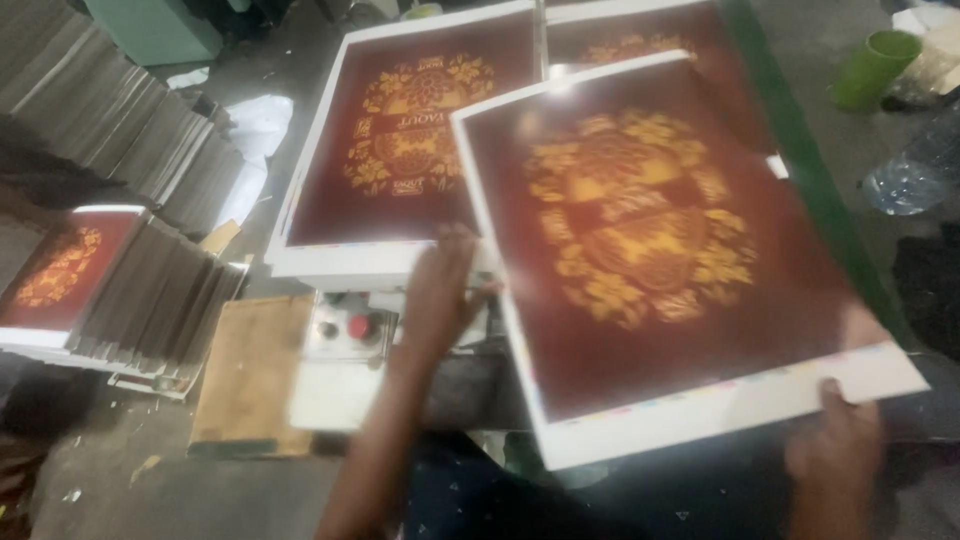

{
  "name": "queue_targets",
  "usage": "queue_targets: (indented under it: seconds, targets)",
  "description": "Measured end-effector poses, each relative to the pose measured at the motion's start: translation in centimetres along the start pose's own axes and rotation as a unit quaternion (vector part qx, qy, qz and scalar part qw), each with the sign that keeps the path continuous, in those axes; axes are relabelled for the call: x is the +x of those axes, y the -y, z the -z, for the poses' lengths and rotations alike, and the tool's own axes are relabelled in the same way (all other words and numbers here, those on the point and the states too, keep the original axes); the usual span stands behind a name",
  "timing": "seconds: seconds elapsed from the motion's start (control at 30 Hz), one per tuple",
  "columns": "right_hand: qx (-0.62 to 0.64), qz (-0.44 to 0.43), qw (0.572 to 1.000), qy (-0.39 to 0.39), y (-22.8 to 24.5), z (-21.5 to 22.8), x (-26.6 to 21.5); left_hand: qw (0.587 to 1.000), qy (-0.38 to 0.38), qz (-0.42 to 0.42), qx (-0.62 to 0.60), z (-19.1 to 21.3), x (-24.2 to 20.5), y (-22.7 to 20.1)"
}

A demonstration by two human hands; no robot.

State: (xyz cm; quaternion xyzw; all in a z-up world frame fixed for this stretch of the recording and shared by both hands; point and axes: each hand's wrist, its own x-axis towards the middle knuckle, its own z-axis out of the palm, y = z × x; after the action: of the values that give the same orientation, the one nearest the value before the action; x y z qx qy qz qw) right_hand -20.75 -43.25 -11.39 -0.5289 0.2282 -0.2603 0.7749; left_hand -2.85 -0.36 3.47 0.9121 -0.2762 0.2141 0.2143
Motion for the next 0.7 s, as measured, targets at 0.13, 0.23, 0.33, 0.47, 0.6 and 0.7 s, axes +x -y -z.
queue_targets:
  seconds: [0.13,0.23,0.33,0.47,0.6,0.7]
  targets:
    - [0.06,0.071,0.994,0.05,0.7,3.3,-1.3,0.984,0.044,-0.025,0.169,-1.9,-1.4,4.1]
    - [-0.093,-0.007,0.989,-0.118,-1.8,8.2,-1.5,0.981,0.108,0.035,0.157,-2.1,-2.2,4.4]
    - [-0.123,0.038,0.99,-0.052,-5.0,13.4,-0.8,0.984,0.065,0.01,0.166,-2.6,-2.4,6.1]
    - [-0.129,0.055,0.986,-0.093,-4.7,13.1,-2.2,0.978,0.09,-0.043,0.183,-0.8,-1.2,5.4]
    - [-0.211,0.054,0.969,-0.118,-2.1,10.1,-3.7,0.97,0.023,-0.09,0.225,-1.6,-1.6,5.5]
    - [-0.257,0.035,0.957,-0.131,-0.9,7.3,-4.1,0.978,-0.03,-0.039,0.203,-2.8,-2.9,8.4]
